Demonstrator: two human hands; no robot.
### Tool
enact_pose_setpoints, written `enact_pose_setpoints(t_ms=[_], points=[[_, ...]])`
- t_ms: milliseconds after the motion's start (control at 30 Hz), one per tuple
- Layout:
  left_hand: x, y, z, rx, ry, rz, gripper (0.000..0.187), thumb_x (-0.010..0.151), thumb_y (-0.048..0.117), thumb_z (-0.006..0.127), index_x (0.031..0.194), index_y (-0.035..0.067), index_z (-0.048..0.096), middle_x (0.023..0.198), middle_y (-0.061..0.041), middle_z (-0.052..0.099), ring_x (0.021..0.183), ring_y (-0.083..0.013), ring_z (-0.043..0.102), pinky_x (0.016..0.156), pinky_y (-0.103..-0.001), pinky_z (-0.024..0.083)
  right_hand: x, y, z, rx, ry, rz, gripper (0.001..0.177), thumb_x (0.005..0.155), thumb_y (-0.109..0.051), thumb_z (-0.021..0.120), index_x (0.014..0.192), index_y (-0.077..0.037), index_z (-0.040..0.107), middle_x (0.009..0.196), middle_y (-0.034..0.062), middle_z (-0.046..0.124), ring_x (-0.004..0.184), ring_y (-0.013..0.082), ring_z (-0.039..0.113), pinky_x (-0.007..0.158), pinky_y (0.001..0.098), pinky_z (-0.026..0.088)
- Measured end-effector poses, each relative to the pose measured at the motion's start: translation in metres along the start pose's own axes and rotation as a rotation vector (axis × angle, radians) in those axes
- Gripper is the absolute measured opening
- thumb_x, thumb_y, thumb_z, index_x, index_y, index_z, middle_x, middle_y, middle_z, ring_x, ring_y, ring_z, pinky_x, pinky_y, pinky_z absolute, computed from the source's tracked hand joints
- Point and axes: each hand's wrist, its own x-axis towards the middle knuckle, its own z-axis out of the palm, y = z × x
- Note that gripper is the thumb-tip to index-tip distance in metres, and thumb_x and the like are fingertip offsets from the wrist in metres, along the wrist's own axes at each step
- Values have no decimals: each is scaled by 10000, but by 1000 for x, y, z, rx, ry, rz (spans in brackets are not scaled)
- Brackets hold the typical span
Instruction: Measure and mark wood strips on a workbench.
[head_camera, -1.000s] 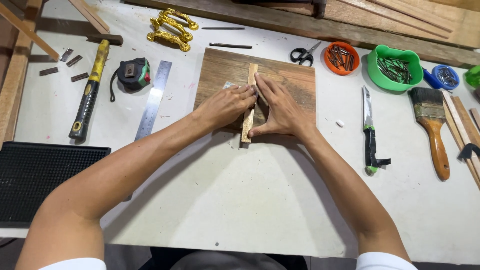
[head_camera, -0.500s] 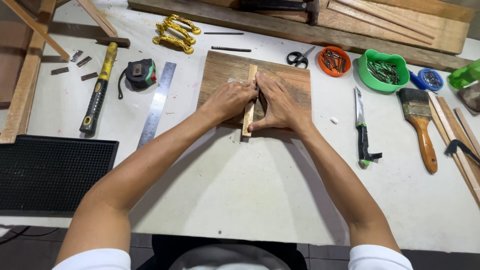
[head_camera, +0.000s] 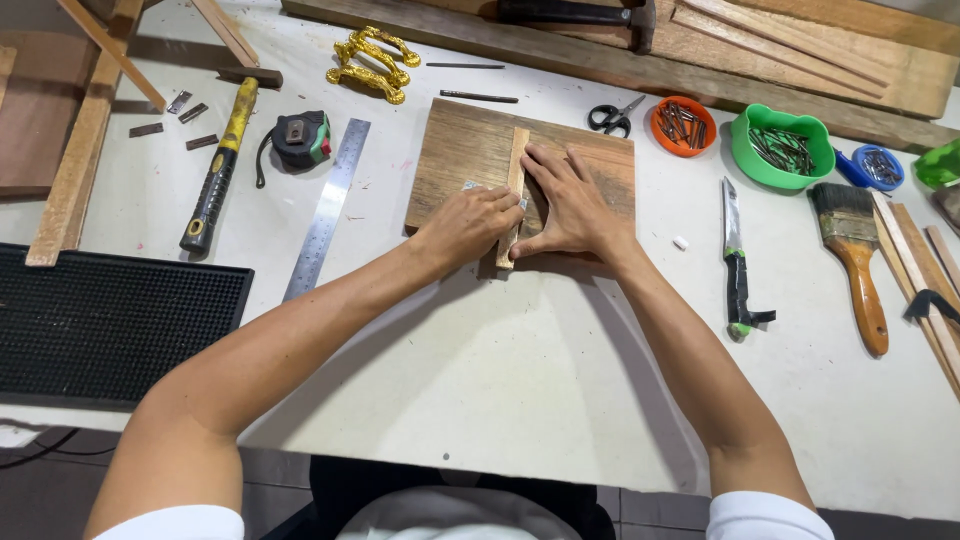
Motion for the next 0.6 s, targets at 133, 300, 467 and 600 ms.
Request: enact_pose_setpoints(t_ms=[133, 300, 467, 600], points=[[22, -31, 23, 46, 123, 32, 103, 903, 100, 620, 951, 53, 698, 1186, -117, 730, 1114, -251, 720, 897, -374, 604, 0, -4, -4, 51, 1, 23, 1614, 375, -979, 684, 1588, 11, 291, 1667, 181, 321, 1562, 326, 275, 1308, 534, 92], [58, -64, 41, -66, -38, -129, 159, 973, 112, 598, 1042, 45, 725, 1107, -116, 761, 959, -243, 754, 790, -346, 628, 1, 2, 2, 103, 50, 15, 1774, 310, -1009, 660, 1603, 82, 127, 1672, 284, 229, 1552, 375, 240, 1291, 502, 143], [78, -86, 60, -57, 100, -135, 168, 965, 84, 589, 1030, 35, 735, 1095, -174, 753, 728, -257, 752, 551, -336, 610, 4, 2, 1, 92, 50, 31, 1823, 275, -1023, 630, 1608, 93, 80, 1665, 288, 229, 1544, 387, 266, 1295, 507, 168], [72, -82, 51, -93, 100, -159, 147, 1033, 96, 604, 968, 56, 729, 833, -123, 759, 719, -232, 748, 642, -349, 619, 4, 1, 2, 94, 42, 51, 1837, 252, -1021, 628, 1611, 78, 66, 1654, 284, 252, 1531, 396, 282, 1290, 509, 165]])
